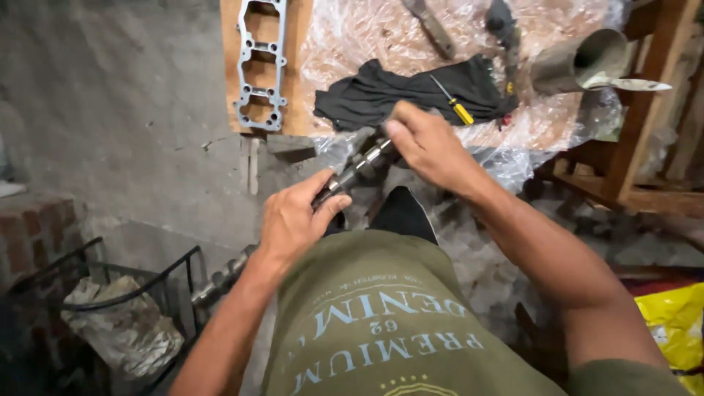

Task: Cleaning an engine camshaft and other components using a cloth

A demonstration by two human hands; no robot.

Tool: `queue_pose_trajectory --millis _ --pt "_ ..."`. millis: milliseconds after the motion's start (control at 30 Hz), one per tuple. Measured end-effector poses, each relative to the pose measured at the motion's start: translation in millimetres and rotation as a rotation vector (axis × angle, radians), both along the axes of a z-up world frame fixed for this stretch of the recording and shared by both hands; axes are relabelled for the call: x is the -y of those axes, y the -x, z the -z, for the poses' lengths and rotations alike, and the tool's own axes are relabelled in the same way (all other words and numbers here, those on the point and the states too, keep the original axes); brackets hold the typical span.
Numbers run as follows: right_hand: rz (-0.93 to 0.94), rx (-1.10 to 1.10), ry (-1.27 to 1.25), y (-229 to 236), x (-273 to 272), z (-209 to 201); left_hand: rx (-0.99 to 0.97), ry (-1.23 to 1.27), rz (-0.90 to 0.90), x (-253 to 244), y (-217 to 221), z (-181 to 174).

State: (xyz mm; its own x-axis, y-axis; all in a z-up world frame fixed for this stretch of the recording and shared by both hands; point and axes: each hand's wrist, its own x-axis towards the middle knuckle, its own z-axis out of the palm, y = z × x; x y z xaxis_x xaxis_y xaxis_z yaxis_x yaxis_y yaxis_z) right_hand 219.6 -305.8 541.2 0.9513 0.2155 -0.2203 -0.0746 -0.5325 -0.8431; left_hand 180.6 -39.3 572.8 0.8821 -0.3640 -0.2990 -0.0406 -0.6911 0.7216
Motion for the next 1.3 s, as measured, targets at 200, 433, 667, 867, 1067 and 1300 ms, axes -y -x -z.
queue_pose_trajectory --millis 200,433,667,867,1067,1300 --pt "0.625 -0.352 -1.009 41.3 7.2 46.4 -0.118 0.327 -0.041 -23.7 25.6 37.0" --pt "0.688 0.070 -0.868 101.9 7.0 4.1 -0.203 0.597 -0.045 -37.6 54.6 88.5" --pt "0.311 0.616 -0.428 83.2 10.6 -55.7 -0.202 0.719 -0.016 -21.3 45.2 56.3" --pt "0.217 0.825 -0.170 82.8 -5.0 -52.4 -0.125 0.601 -0.012 -13.6 42.9 18.7" --pt "0.667 0.327 -0.327 130.0 10.6 -16.2 -0.149 0.445 -0.050 -13.9 59.4 19.7" --pt "0.751 0.170 -0.568 166.6 47.4 6.9 0.132 0.694 -0.257 5.2 -3.3 -19.7"
